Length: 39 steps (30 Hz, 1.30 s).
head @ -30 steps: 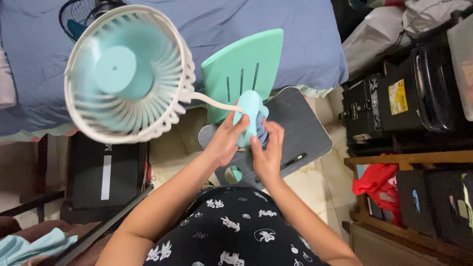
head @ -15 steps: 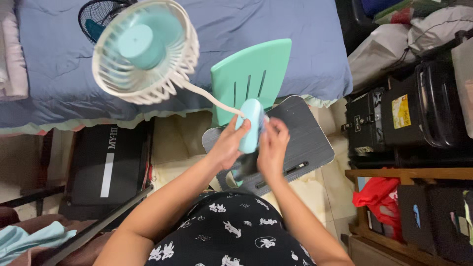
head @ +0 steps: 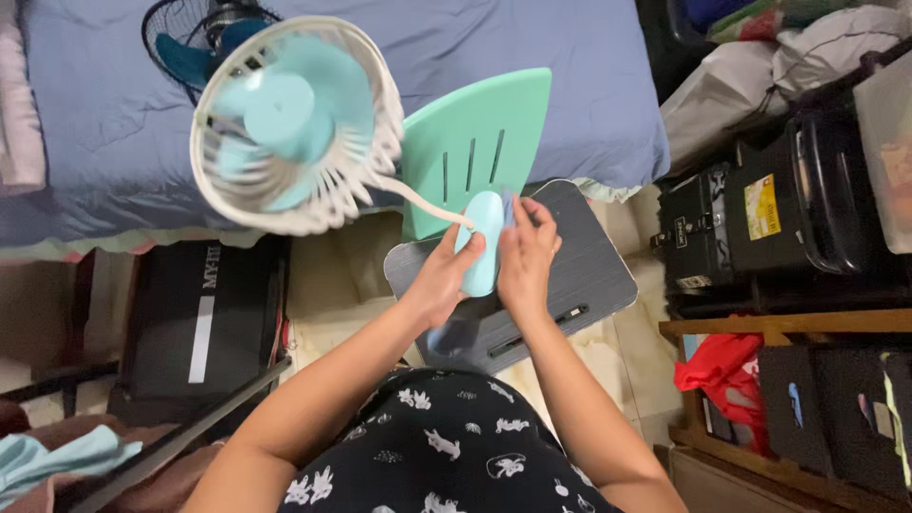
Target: The person cleans a small portable fan by wiping its body with a cloth, brushing the grille with a paintbrush, and wiping the grille again. The fan is held and rotated to access different surfaces during cleaning.
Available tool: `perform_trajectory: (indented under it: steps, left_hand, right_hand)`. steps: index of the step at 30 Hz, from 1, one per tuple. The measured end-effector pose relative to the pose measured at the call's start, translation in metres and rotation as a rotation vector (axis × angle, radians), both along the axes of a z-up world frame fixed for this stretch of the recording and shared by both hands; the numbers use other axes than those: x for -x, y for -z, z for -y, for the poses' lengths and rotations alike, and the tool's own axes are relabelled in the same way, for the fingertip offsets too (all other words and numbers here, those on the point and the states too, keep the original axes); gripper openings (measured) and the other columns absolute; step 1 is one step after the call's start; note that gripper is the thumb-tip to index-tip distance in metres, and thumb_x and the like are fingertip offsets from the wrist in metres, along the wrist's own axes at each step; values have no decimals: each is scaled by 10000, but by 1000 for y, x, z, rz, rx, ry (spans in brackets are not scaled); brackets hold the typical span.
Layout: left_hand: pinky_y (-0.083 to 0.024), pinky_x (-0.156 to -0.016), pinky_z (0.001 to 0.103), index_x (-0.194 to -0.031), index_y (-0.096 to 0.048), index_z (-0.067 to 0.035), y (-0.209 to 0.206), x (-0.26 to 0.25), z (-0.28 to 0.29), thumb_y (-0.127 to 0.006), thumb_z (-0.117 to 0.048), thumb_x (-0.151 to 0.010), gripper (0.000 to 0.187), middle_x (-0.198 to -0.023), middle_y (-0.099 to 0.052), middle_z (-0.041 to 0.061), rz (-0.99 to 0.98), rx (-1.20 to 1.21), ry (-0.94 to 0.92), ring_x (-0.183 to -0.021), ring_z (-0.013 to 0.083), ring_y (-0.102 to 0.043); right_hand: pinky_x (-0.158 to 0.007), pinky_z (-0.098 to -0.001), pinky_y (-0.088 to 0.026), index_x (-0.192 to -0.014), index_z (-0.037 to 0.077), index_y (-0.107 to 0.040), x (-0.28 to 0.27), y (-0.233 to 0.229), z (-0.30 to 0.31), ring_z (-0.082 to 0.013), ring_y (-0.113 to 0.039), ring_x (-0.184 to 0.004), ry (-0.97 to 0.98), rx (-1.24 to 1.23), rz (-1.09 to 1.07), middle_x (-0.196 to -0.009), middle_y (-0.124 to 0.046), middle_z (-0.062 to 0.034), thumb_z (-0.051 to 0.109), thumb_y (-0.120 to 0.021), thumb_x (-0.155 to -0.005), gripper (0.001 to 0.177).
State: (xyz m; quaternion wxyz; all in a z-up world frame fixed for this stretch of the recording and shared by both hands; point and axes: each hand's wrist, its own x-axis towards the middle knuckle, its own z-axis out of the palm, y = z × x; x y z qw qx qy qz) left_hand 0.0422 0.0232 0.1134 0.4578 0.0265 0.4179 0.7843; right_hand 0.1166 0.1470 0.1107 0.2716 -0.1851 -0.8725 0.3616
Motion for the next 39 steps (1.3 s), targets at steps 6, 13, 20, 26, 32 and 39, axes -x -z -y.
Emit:
perform_trajectory:
  steps: [6, 13, 20, 26, 32, 39]
  left_hand:
    - [-437, -1066, 347, -1642, -219, -189, -7, 8, 5, -611, -362, -1007, 766, -1480, -533, 36, -118, 30, -106, -1332, 153, -522]
    - [-527, -928, 351, -1627, -228, -166, -11, -1, 4, -562, -308, -1000, 724, -1408, -534, 36, -52, -38, 23, -1230, 151, -560]
    - [-516, -942, 343, -1635, -215, -190, -15, 5, 12, -533, -291, -1025, 695, -1449, -511, 5, 21, -98, 37, -1254, 127, -552]
    - [-477, -1086, 372, -1668, -193, -120, -8, 9, 20, -529, -311, -1070, 712, -1513, -493, 51, -169, -286, 169, -1317, 193, -549]
    - [-480, -1071, 362, -1653, -272, -64, -9, 20, 29, -589, -450, -1011, 814, -1450, -564, 99, -493, -95, 237, -1292, 200, -571]
    - [-603, -854, 367, -1550, -369, -53, -24, 14, 31, -796, -386, -831, 900, -1265, -601, 81, -261, 4, 266, -1075, 190, -625]
  right_hand:
    - [-1159, -483, -257, -1514, 15, -481, -35, -7, 39, -392, -392, -1353, -86, -38, -52, -1496, -453, -196, 177, -501, -1027, 514]
    - [-1157, -448, -314, -1460, 72, -586, 2, -27, -1, -370, -405, -1302, 18, -21, 44, -1545, -479, -163, 149, -449, -1044, 445]
    - [-1161, -464, -261, -1528, -21, -428, -23, -42, 24, -371, -397, -1341, -50, -183, -46, -1570, -430, -217, 197, -486, -1029, 547]
    - [-1152, -438, -326, -1272, 51, -683, -7, -27, -28, -335, -472, -1332, -46, -30, -104, -1474, -540, -178, 205, -456, -1097, 325]
    - [-961, -405, -444, -899, 54, -632, -14, -46, -30, -280, -563, -1036, -185, 60, -151, -1092, -673, -93, 204, -517, -1053, 243]
    - [-1035, -374, -432, -1071, 67, -620, -25, -51, -30, -276, -553, -1124, -145, 193, -368, -1192, -614, -118, 299, -450, -1119, 292]
